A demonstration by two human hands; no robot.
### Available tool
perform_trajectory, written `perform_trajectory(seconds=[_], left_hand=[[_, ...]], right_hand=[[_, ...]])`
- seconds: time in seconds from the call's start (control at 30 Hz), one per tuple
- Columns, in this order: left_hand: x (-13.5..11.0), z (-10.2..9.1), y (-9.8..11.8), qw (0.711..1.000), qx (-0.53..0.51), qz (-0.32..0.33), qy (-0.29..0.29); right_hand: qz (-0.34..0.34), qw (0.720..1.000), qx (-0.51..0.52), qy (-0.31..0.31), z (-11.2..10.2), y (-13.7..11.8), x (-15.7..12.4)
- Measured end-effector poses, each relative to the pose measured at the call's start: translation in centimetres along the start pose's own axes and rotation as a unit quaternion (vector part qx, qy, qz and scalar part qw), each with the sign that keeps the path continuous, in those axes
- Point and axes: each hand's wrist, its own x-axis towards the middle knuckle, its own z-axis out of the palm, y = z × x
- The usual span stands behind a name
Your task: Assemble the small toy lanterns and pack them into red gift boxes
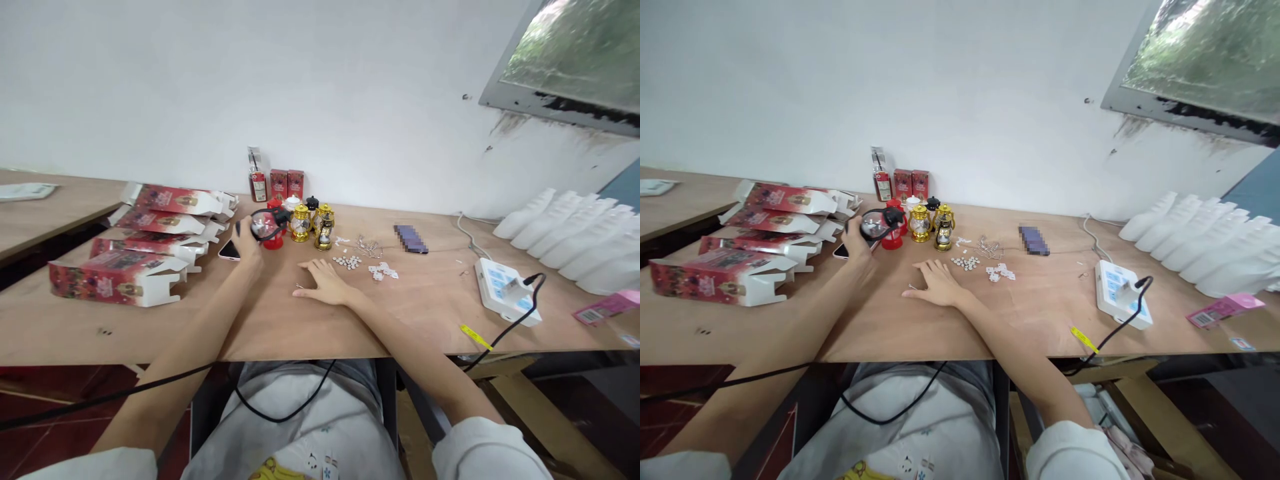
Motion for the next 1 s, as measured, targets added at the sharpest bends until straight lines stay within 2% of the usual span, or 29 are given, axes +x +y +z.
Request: perform_trajectory(seconds=[0.1, 0.17, 0.4, 0.5, 0.6, 0.7, 0.83, 1.0], left_hand=[[1.5, -0.4, 0.6, 0.995, -0.051, -0.044, 0.068], [2.0, -0.6, 0.9, 0.992, -0.072, -0.059, 0.079], [3.1, -1.6, 1.0, 0.993, -0.051, -0.095, 0.056], [3.6, -2.1, 1.4, 0.994, -0.022, -0.107, 0.016], [3.2, -2.2, 2.1, 0.988, -0.059, -0.140, 0.001], [2.5, -2.0, 2.9, 0.975, -0.118, -0.183, 0.036], [2.4, -1.8, 3.0, 0.967, -0.159, -0.187, 0.065], [3.0, -2.0, 2.1, 0.965, -0.191, -0.180, 0.023]], right_hand=[[-0.005, 1.000, -0.013, -0.014, -0.1, 0.0, 0.0], [-0.007, 1.000, -0.019, -0.015, -0.1, 0.0, 0.0], [-0.024, 0.999, -0.020, -0.012, -0.1, 0.0, 0.0], [-0.025, 0.999, -0.025, -0.013, -0.1, 0.0, 0.0], [-0.028, 0.999, -0.025, -0.016, -0.1, 0.0, 0.0], [-0.025, 0.999, -0.023, -0.019, -0.2, -0.1, 0.0], [-0.020, 1.000, -0.013, -0.012, -0.4, 0.0, 0.0], [-0.005, 1.000, -0.020, 0.001, -0.4, 0.2, -0.1]])
